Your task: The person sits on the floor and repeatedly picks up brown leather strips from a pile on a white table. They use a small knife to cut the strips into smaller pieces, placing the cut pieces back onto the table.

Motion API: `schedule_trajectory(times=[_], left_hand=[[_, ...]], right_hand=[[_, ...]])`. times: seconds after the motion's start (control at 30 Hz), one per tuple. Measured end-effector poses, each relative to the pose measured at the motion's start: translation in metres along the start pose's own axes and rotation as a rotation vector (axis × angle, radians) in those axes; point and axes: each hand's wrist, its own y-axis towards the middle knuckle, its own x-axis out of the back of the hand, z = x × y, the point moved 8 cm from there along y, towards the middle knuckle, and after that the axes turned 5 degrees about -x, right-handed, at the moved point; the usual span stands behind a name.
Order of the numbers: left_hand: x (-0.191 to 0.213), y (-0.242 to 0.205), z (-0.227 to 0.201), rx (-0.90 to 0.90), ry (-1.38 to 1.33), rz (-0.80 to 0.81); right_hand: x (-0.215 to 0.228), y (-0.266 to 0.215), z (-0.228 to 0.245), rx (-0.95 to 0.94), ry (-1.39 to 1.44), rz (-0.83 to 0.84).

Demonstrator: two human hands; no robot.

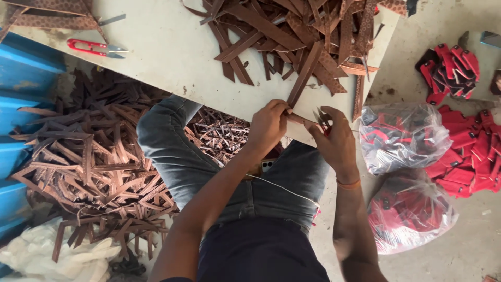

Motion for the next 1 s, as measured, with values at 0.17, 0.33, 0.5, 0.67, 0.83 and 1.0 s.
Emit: schedule_trajectory(times=[0.17,0.33,0.5,0.67,0.83,1.0], left_hand=[[0.005,0.0,0.004,0.063,-0.103,-0.045],[0.0,0.0,0.013,0.082,-0.08,0.003],[0.003,0.002,0.006,0.045,-0.07,0.018],[0.006,0.002,0.008,0.077,-0.126,0.002],[0.002,0.002,0.006,0.075,-0.089,0.05],[-0.004,-0.004,-0.006,-0.05,-0.014,0.061]], right_hand=[[0.003,-0.003,0.036,0.15,-0.086,0.034],[-0.008,0.004,0.035,0.202,-0.2,0.03],[-0.016,0.008,0.04,0.303,-0.31,0.04],[-0.02,0.011,0.046,0.368,-0.394,0.115],[-0.02,0.016,0.058,0.426,-0.473,0.144],[-0.031,0.018,0.05,0.471,-0.605,0.194]])
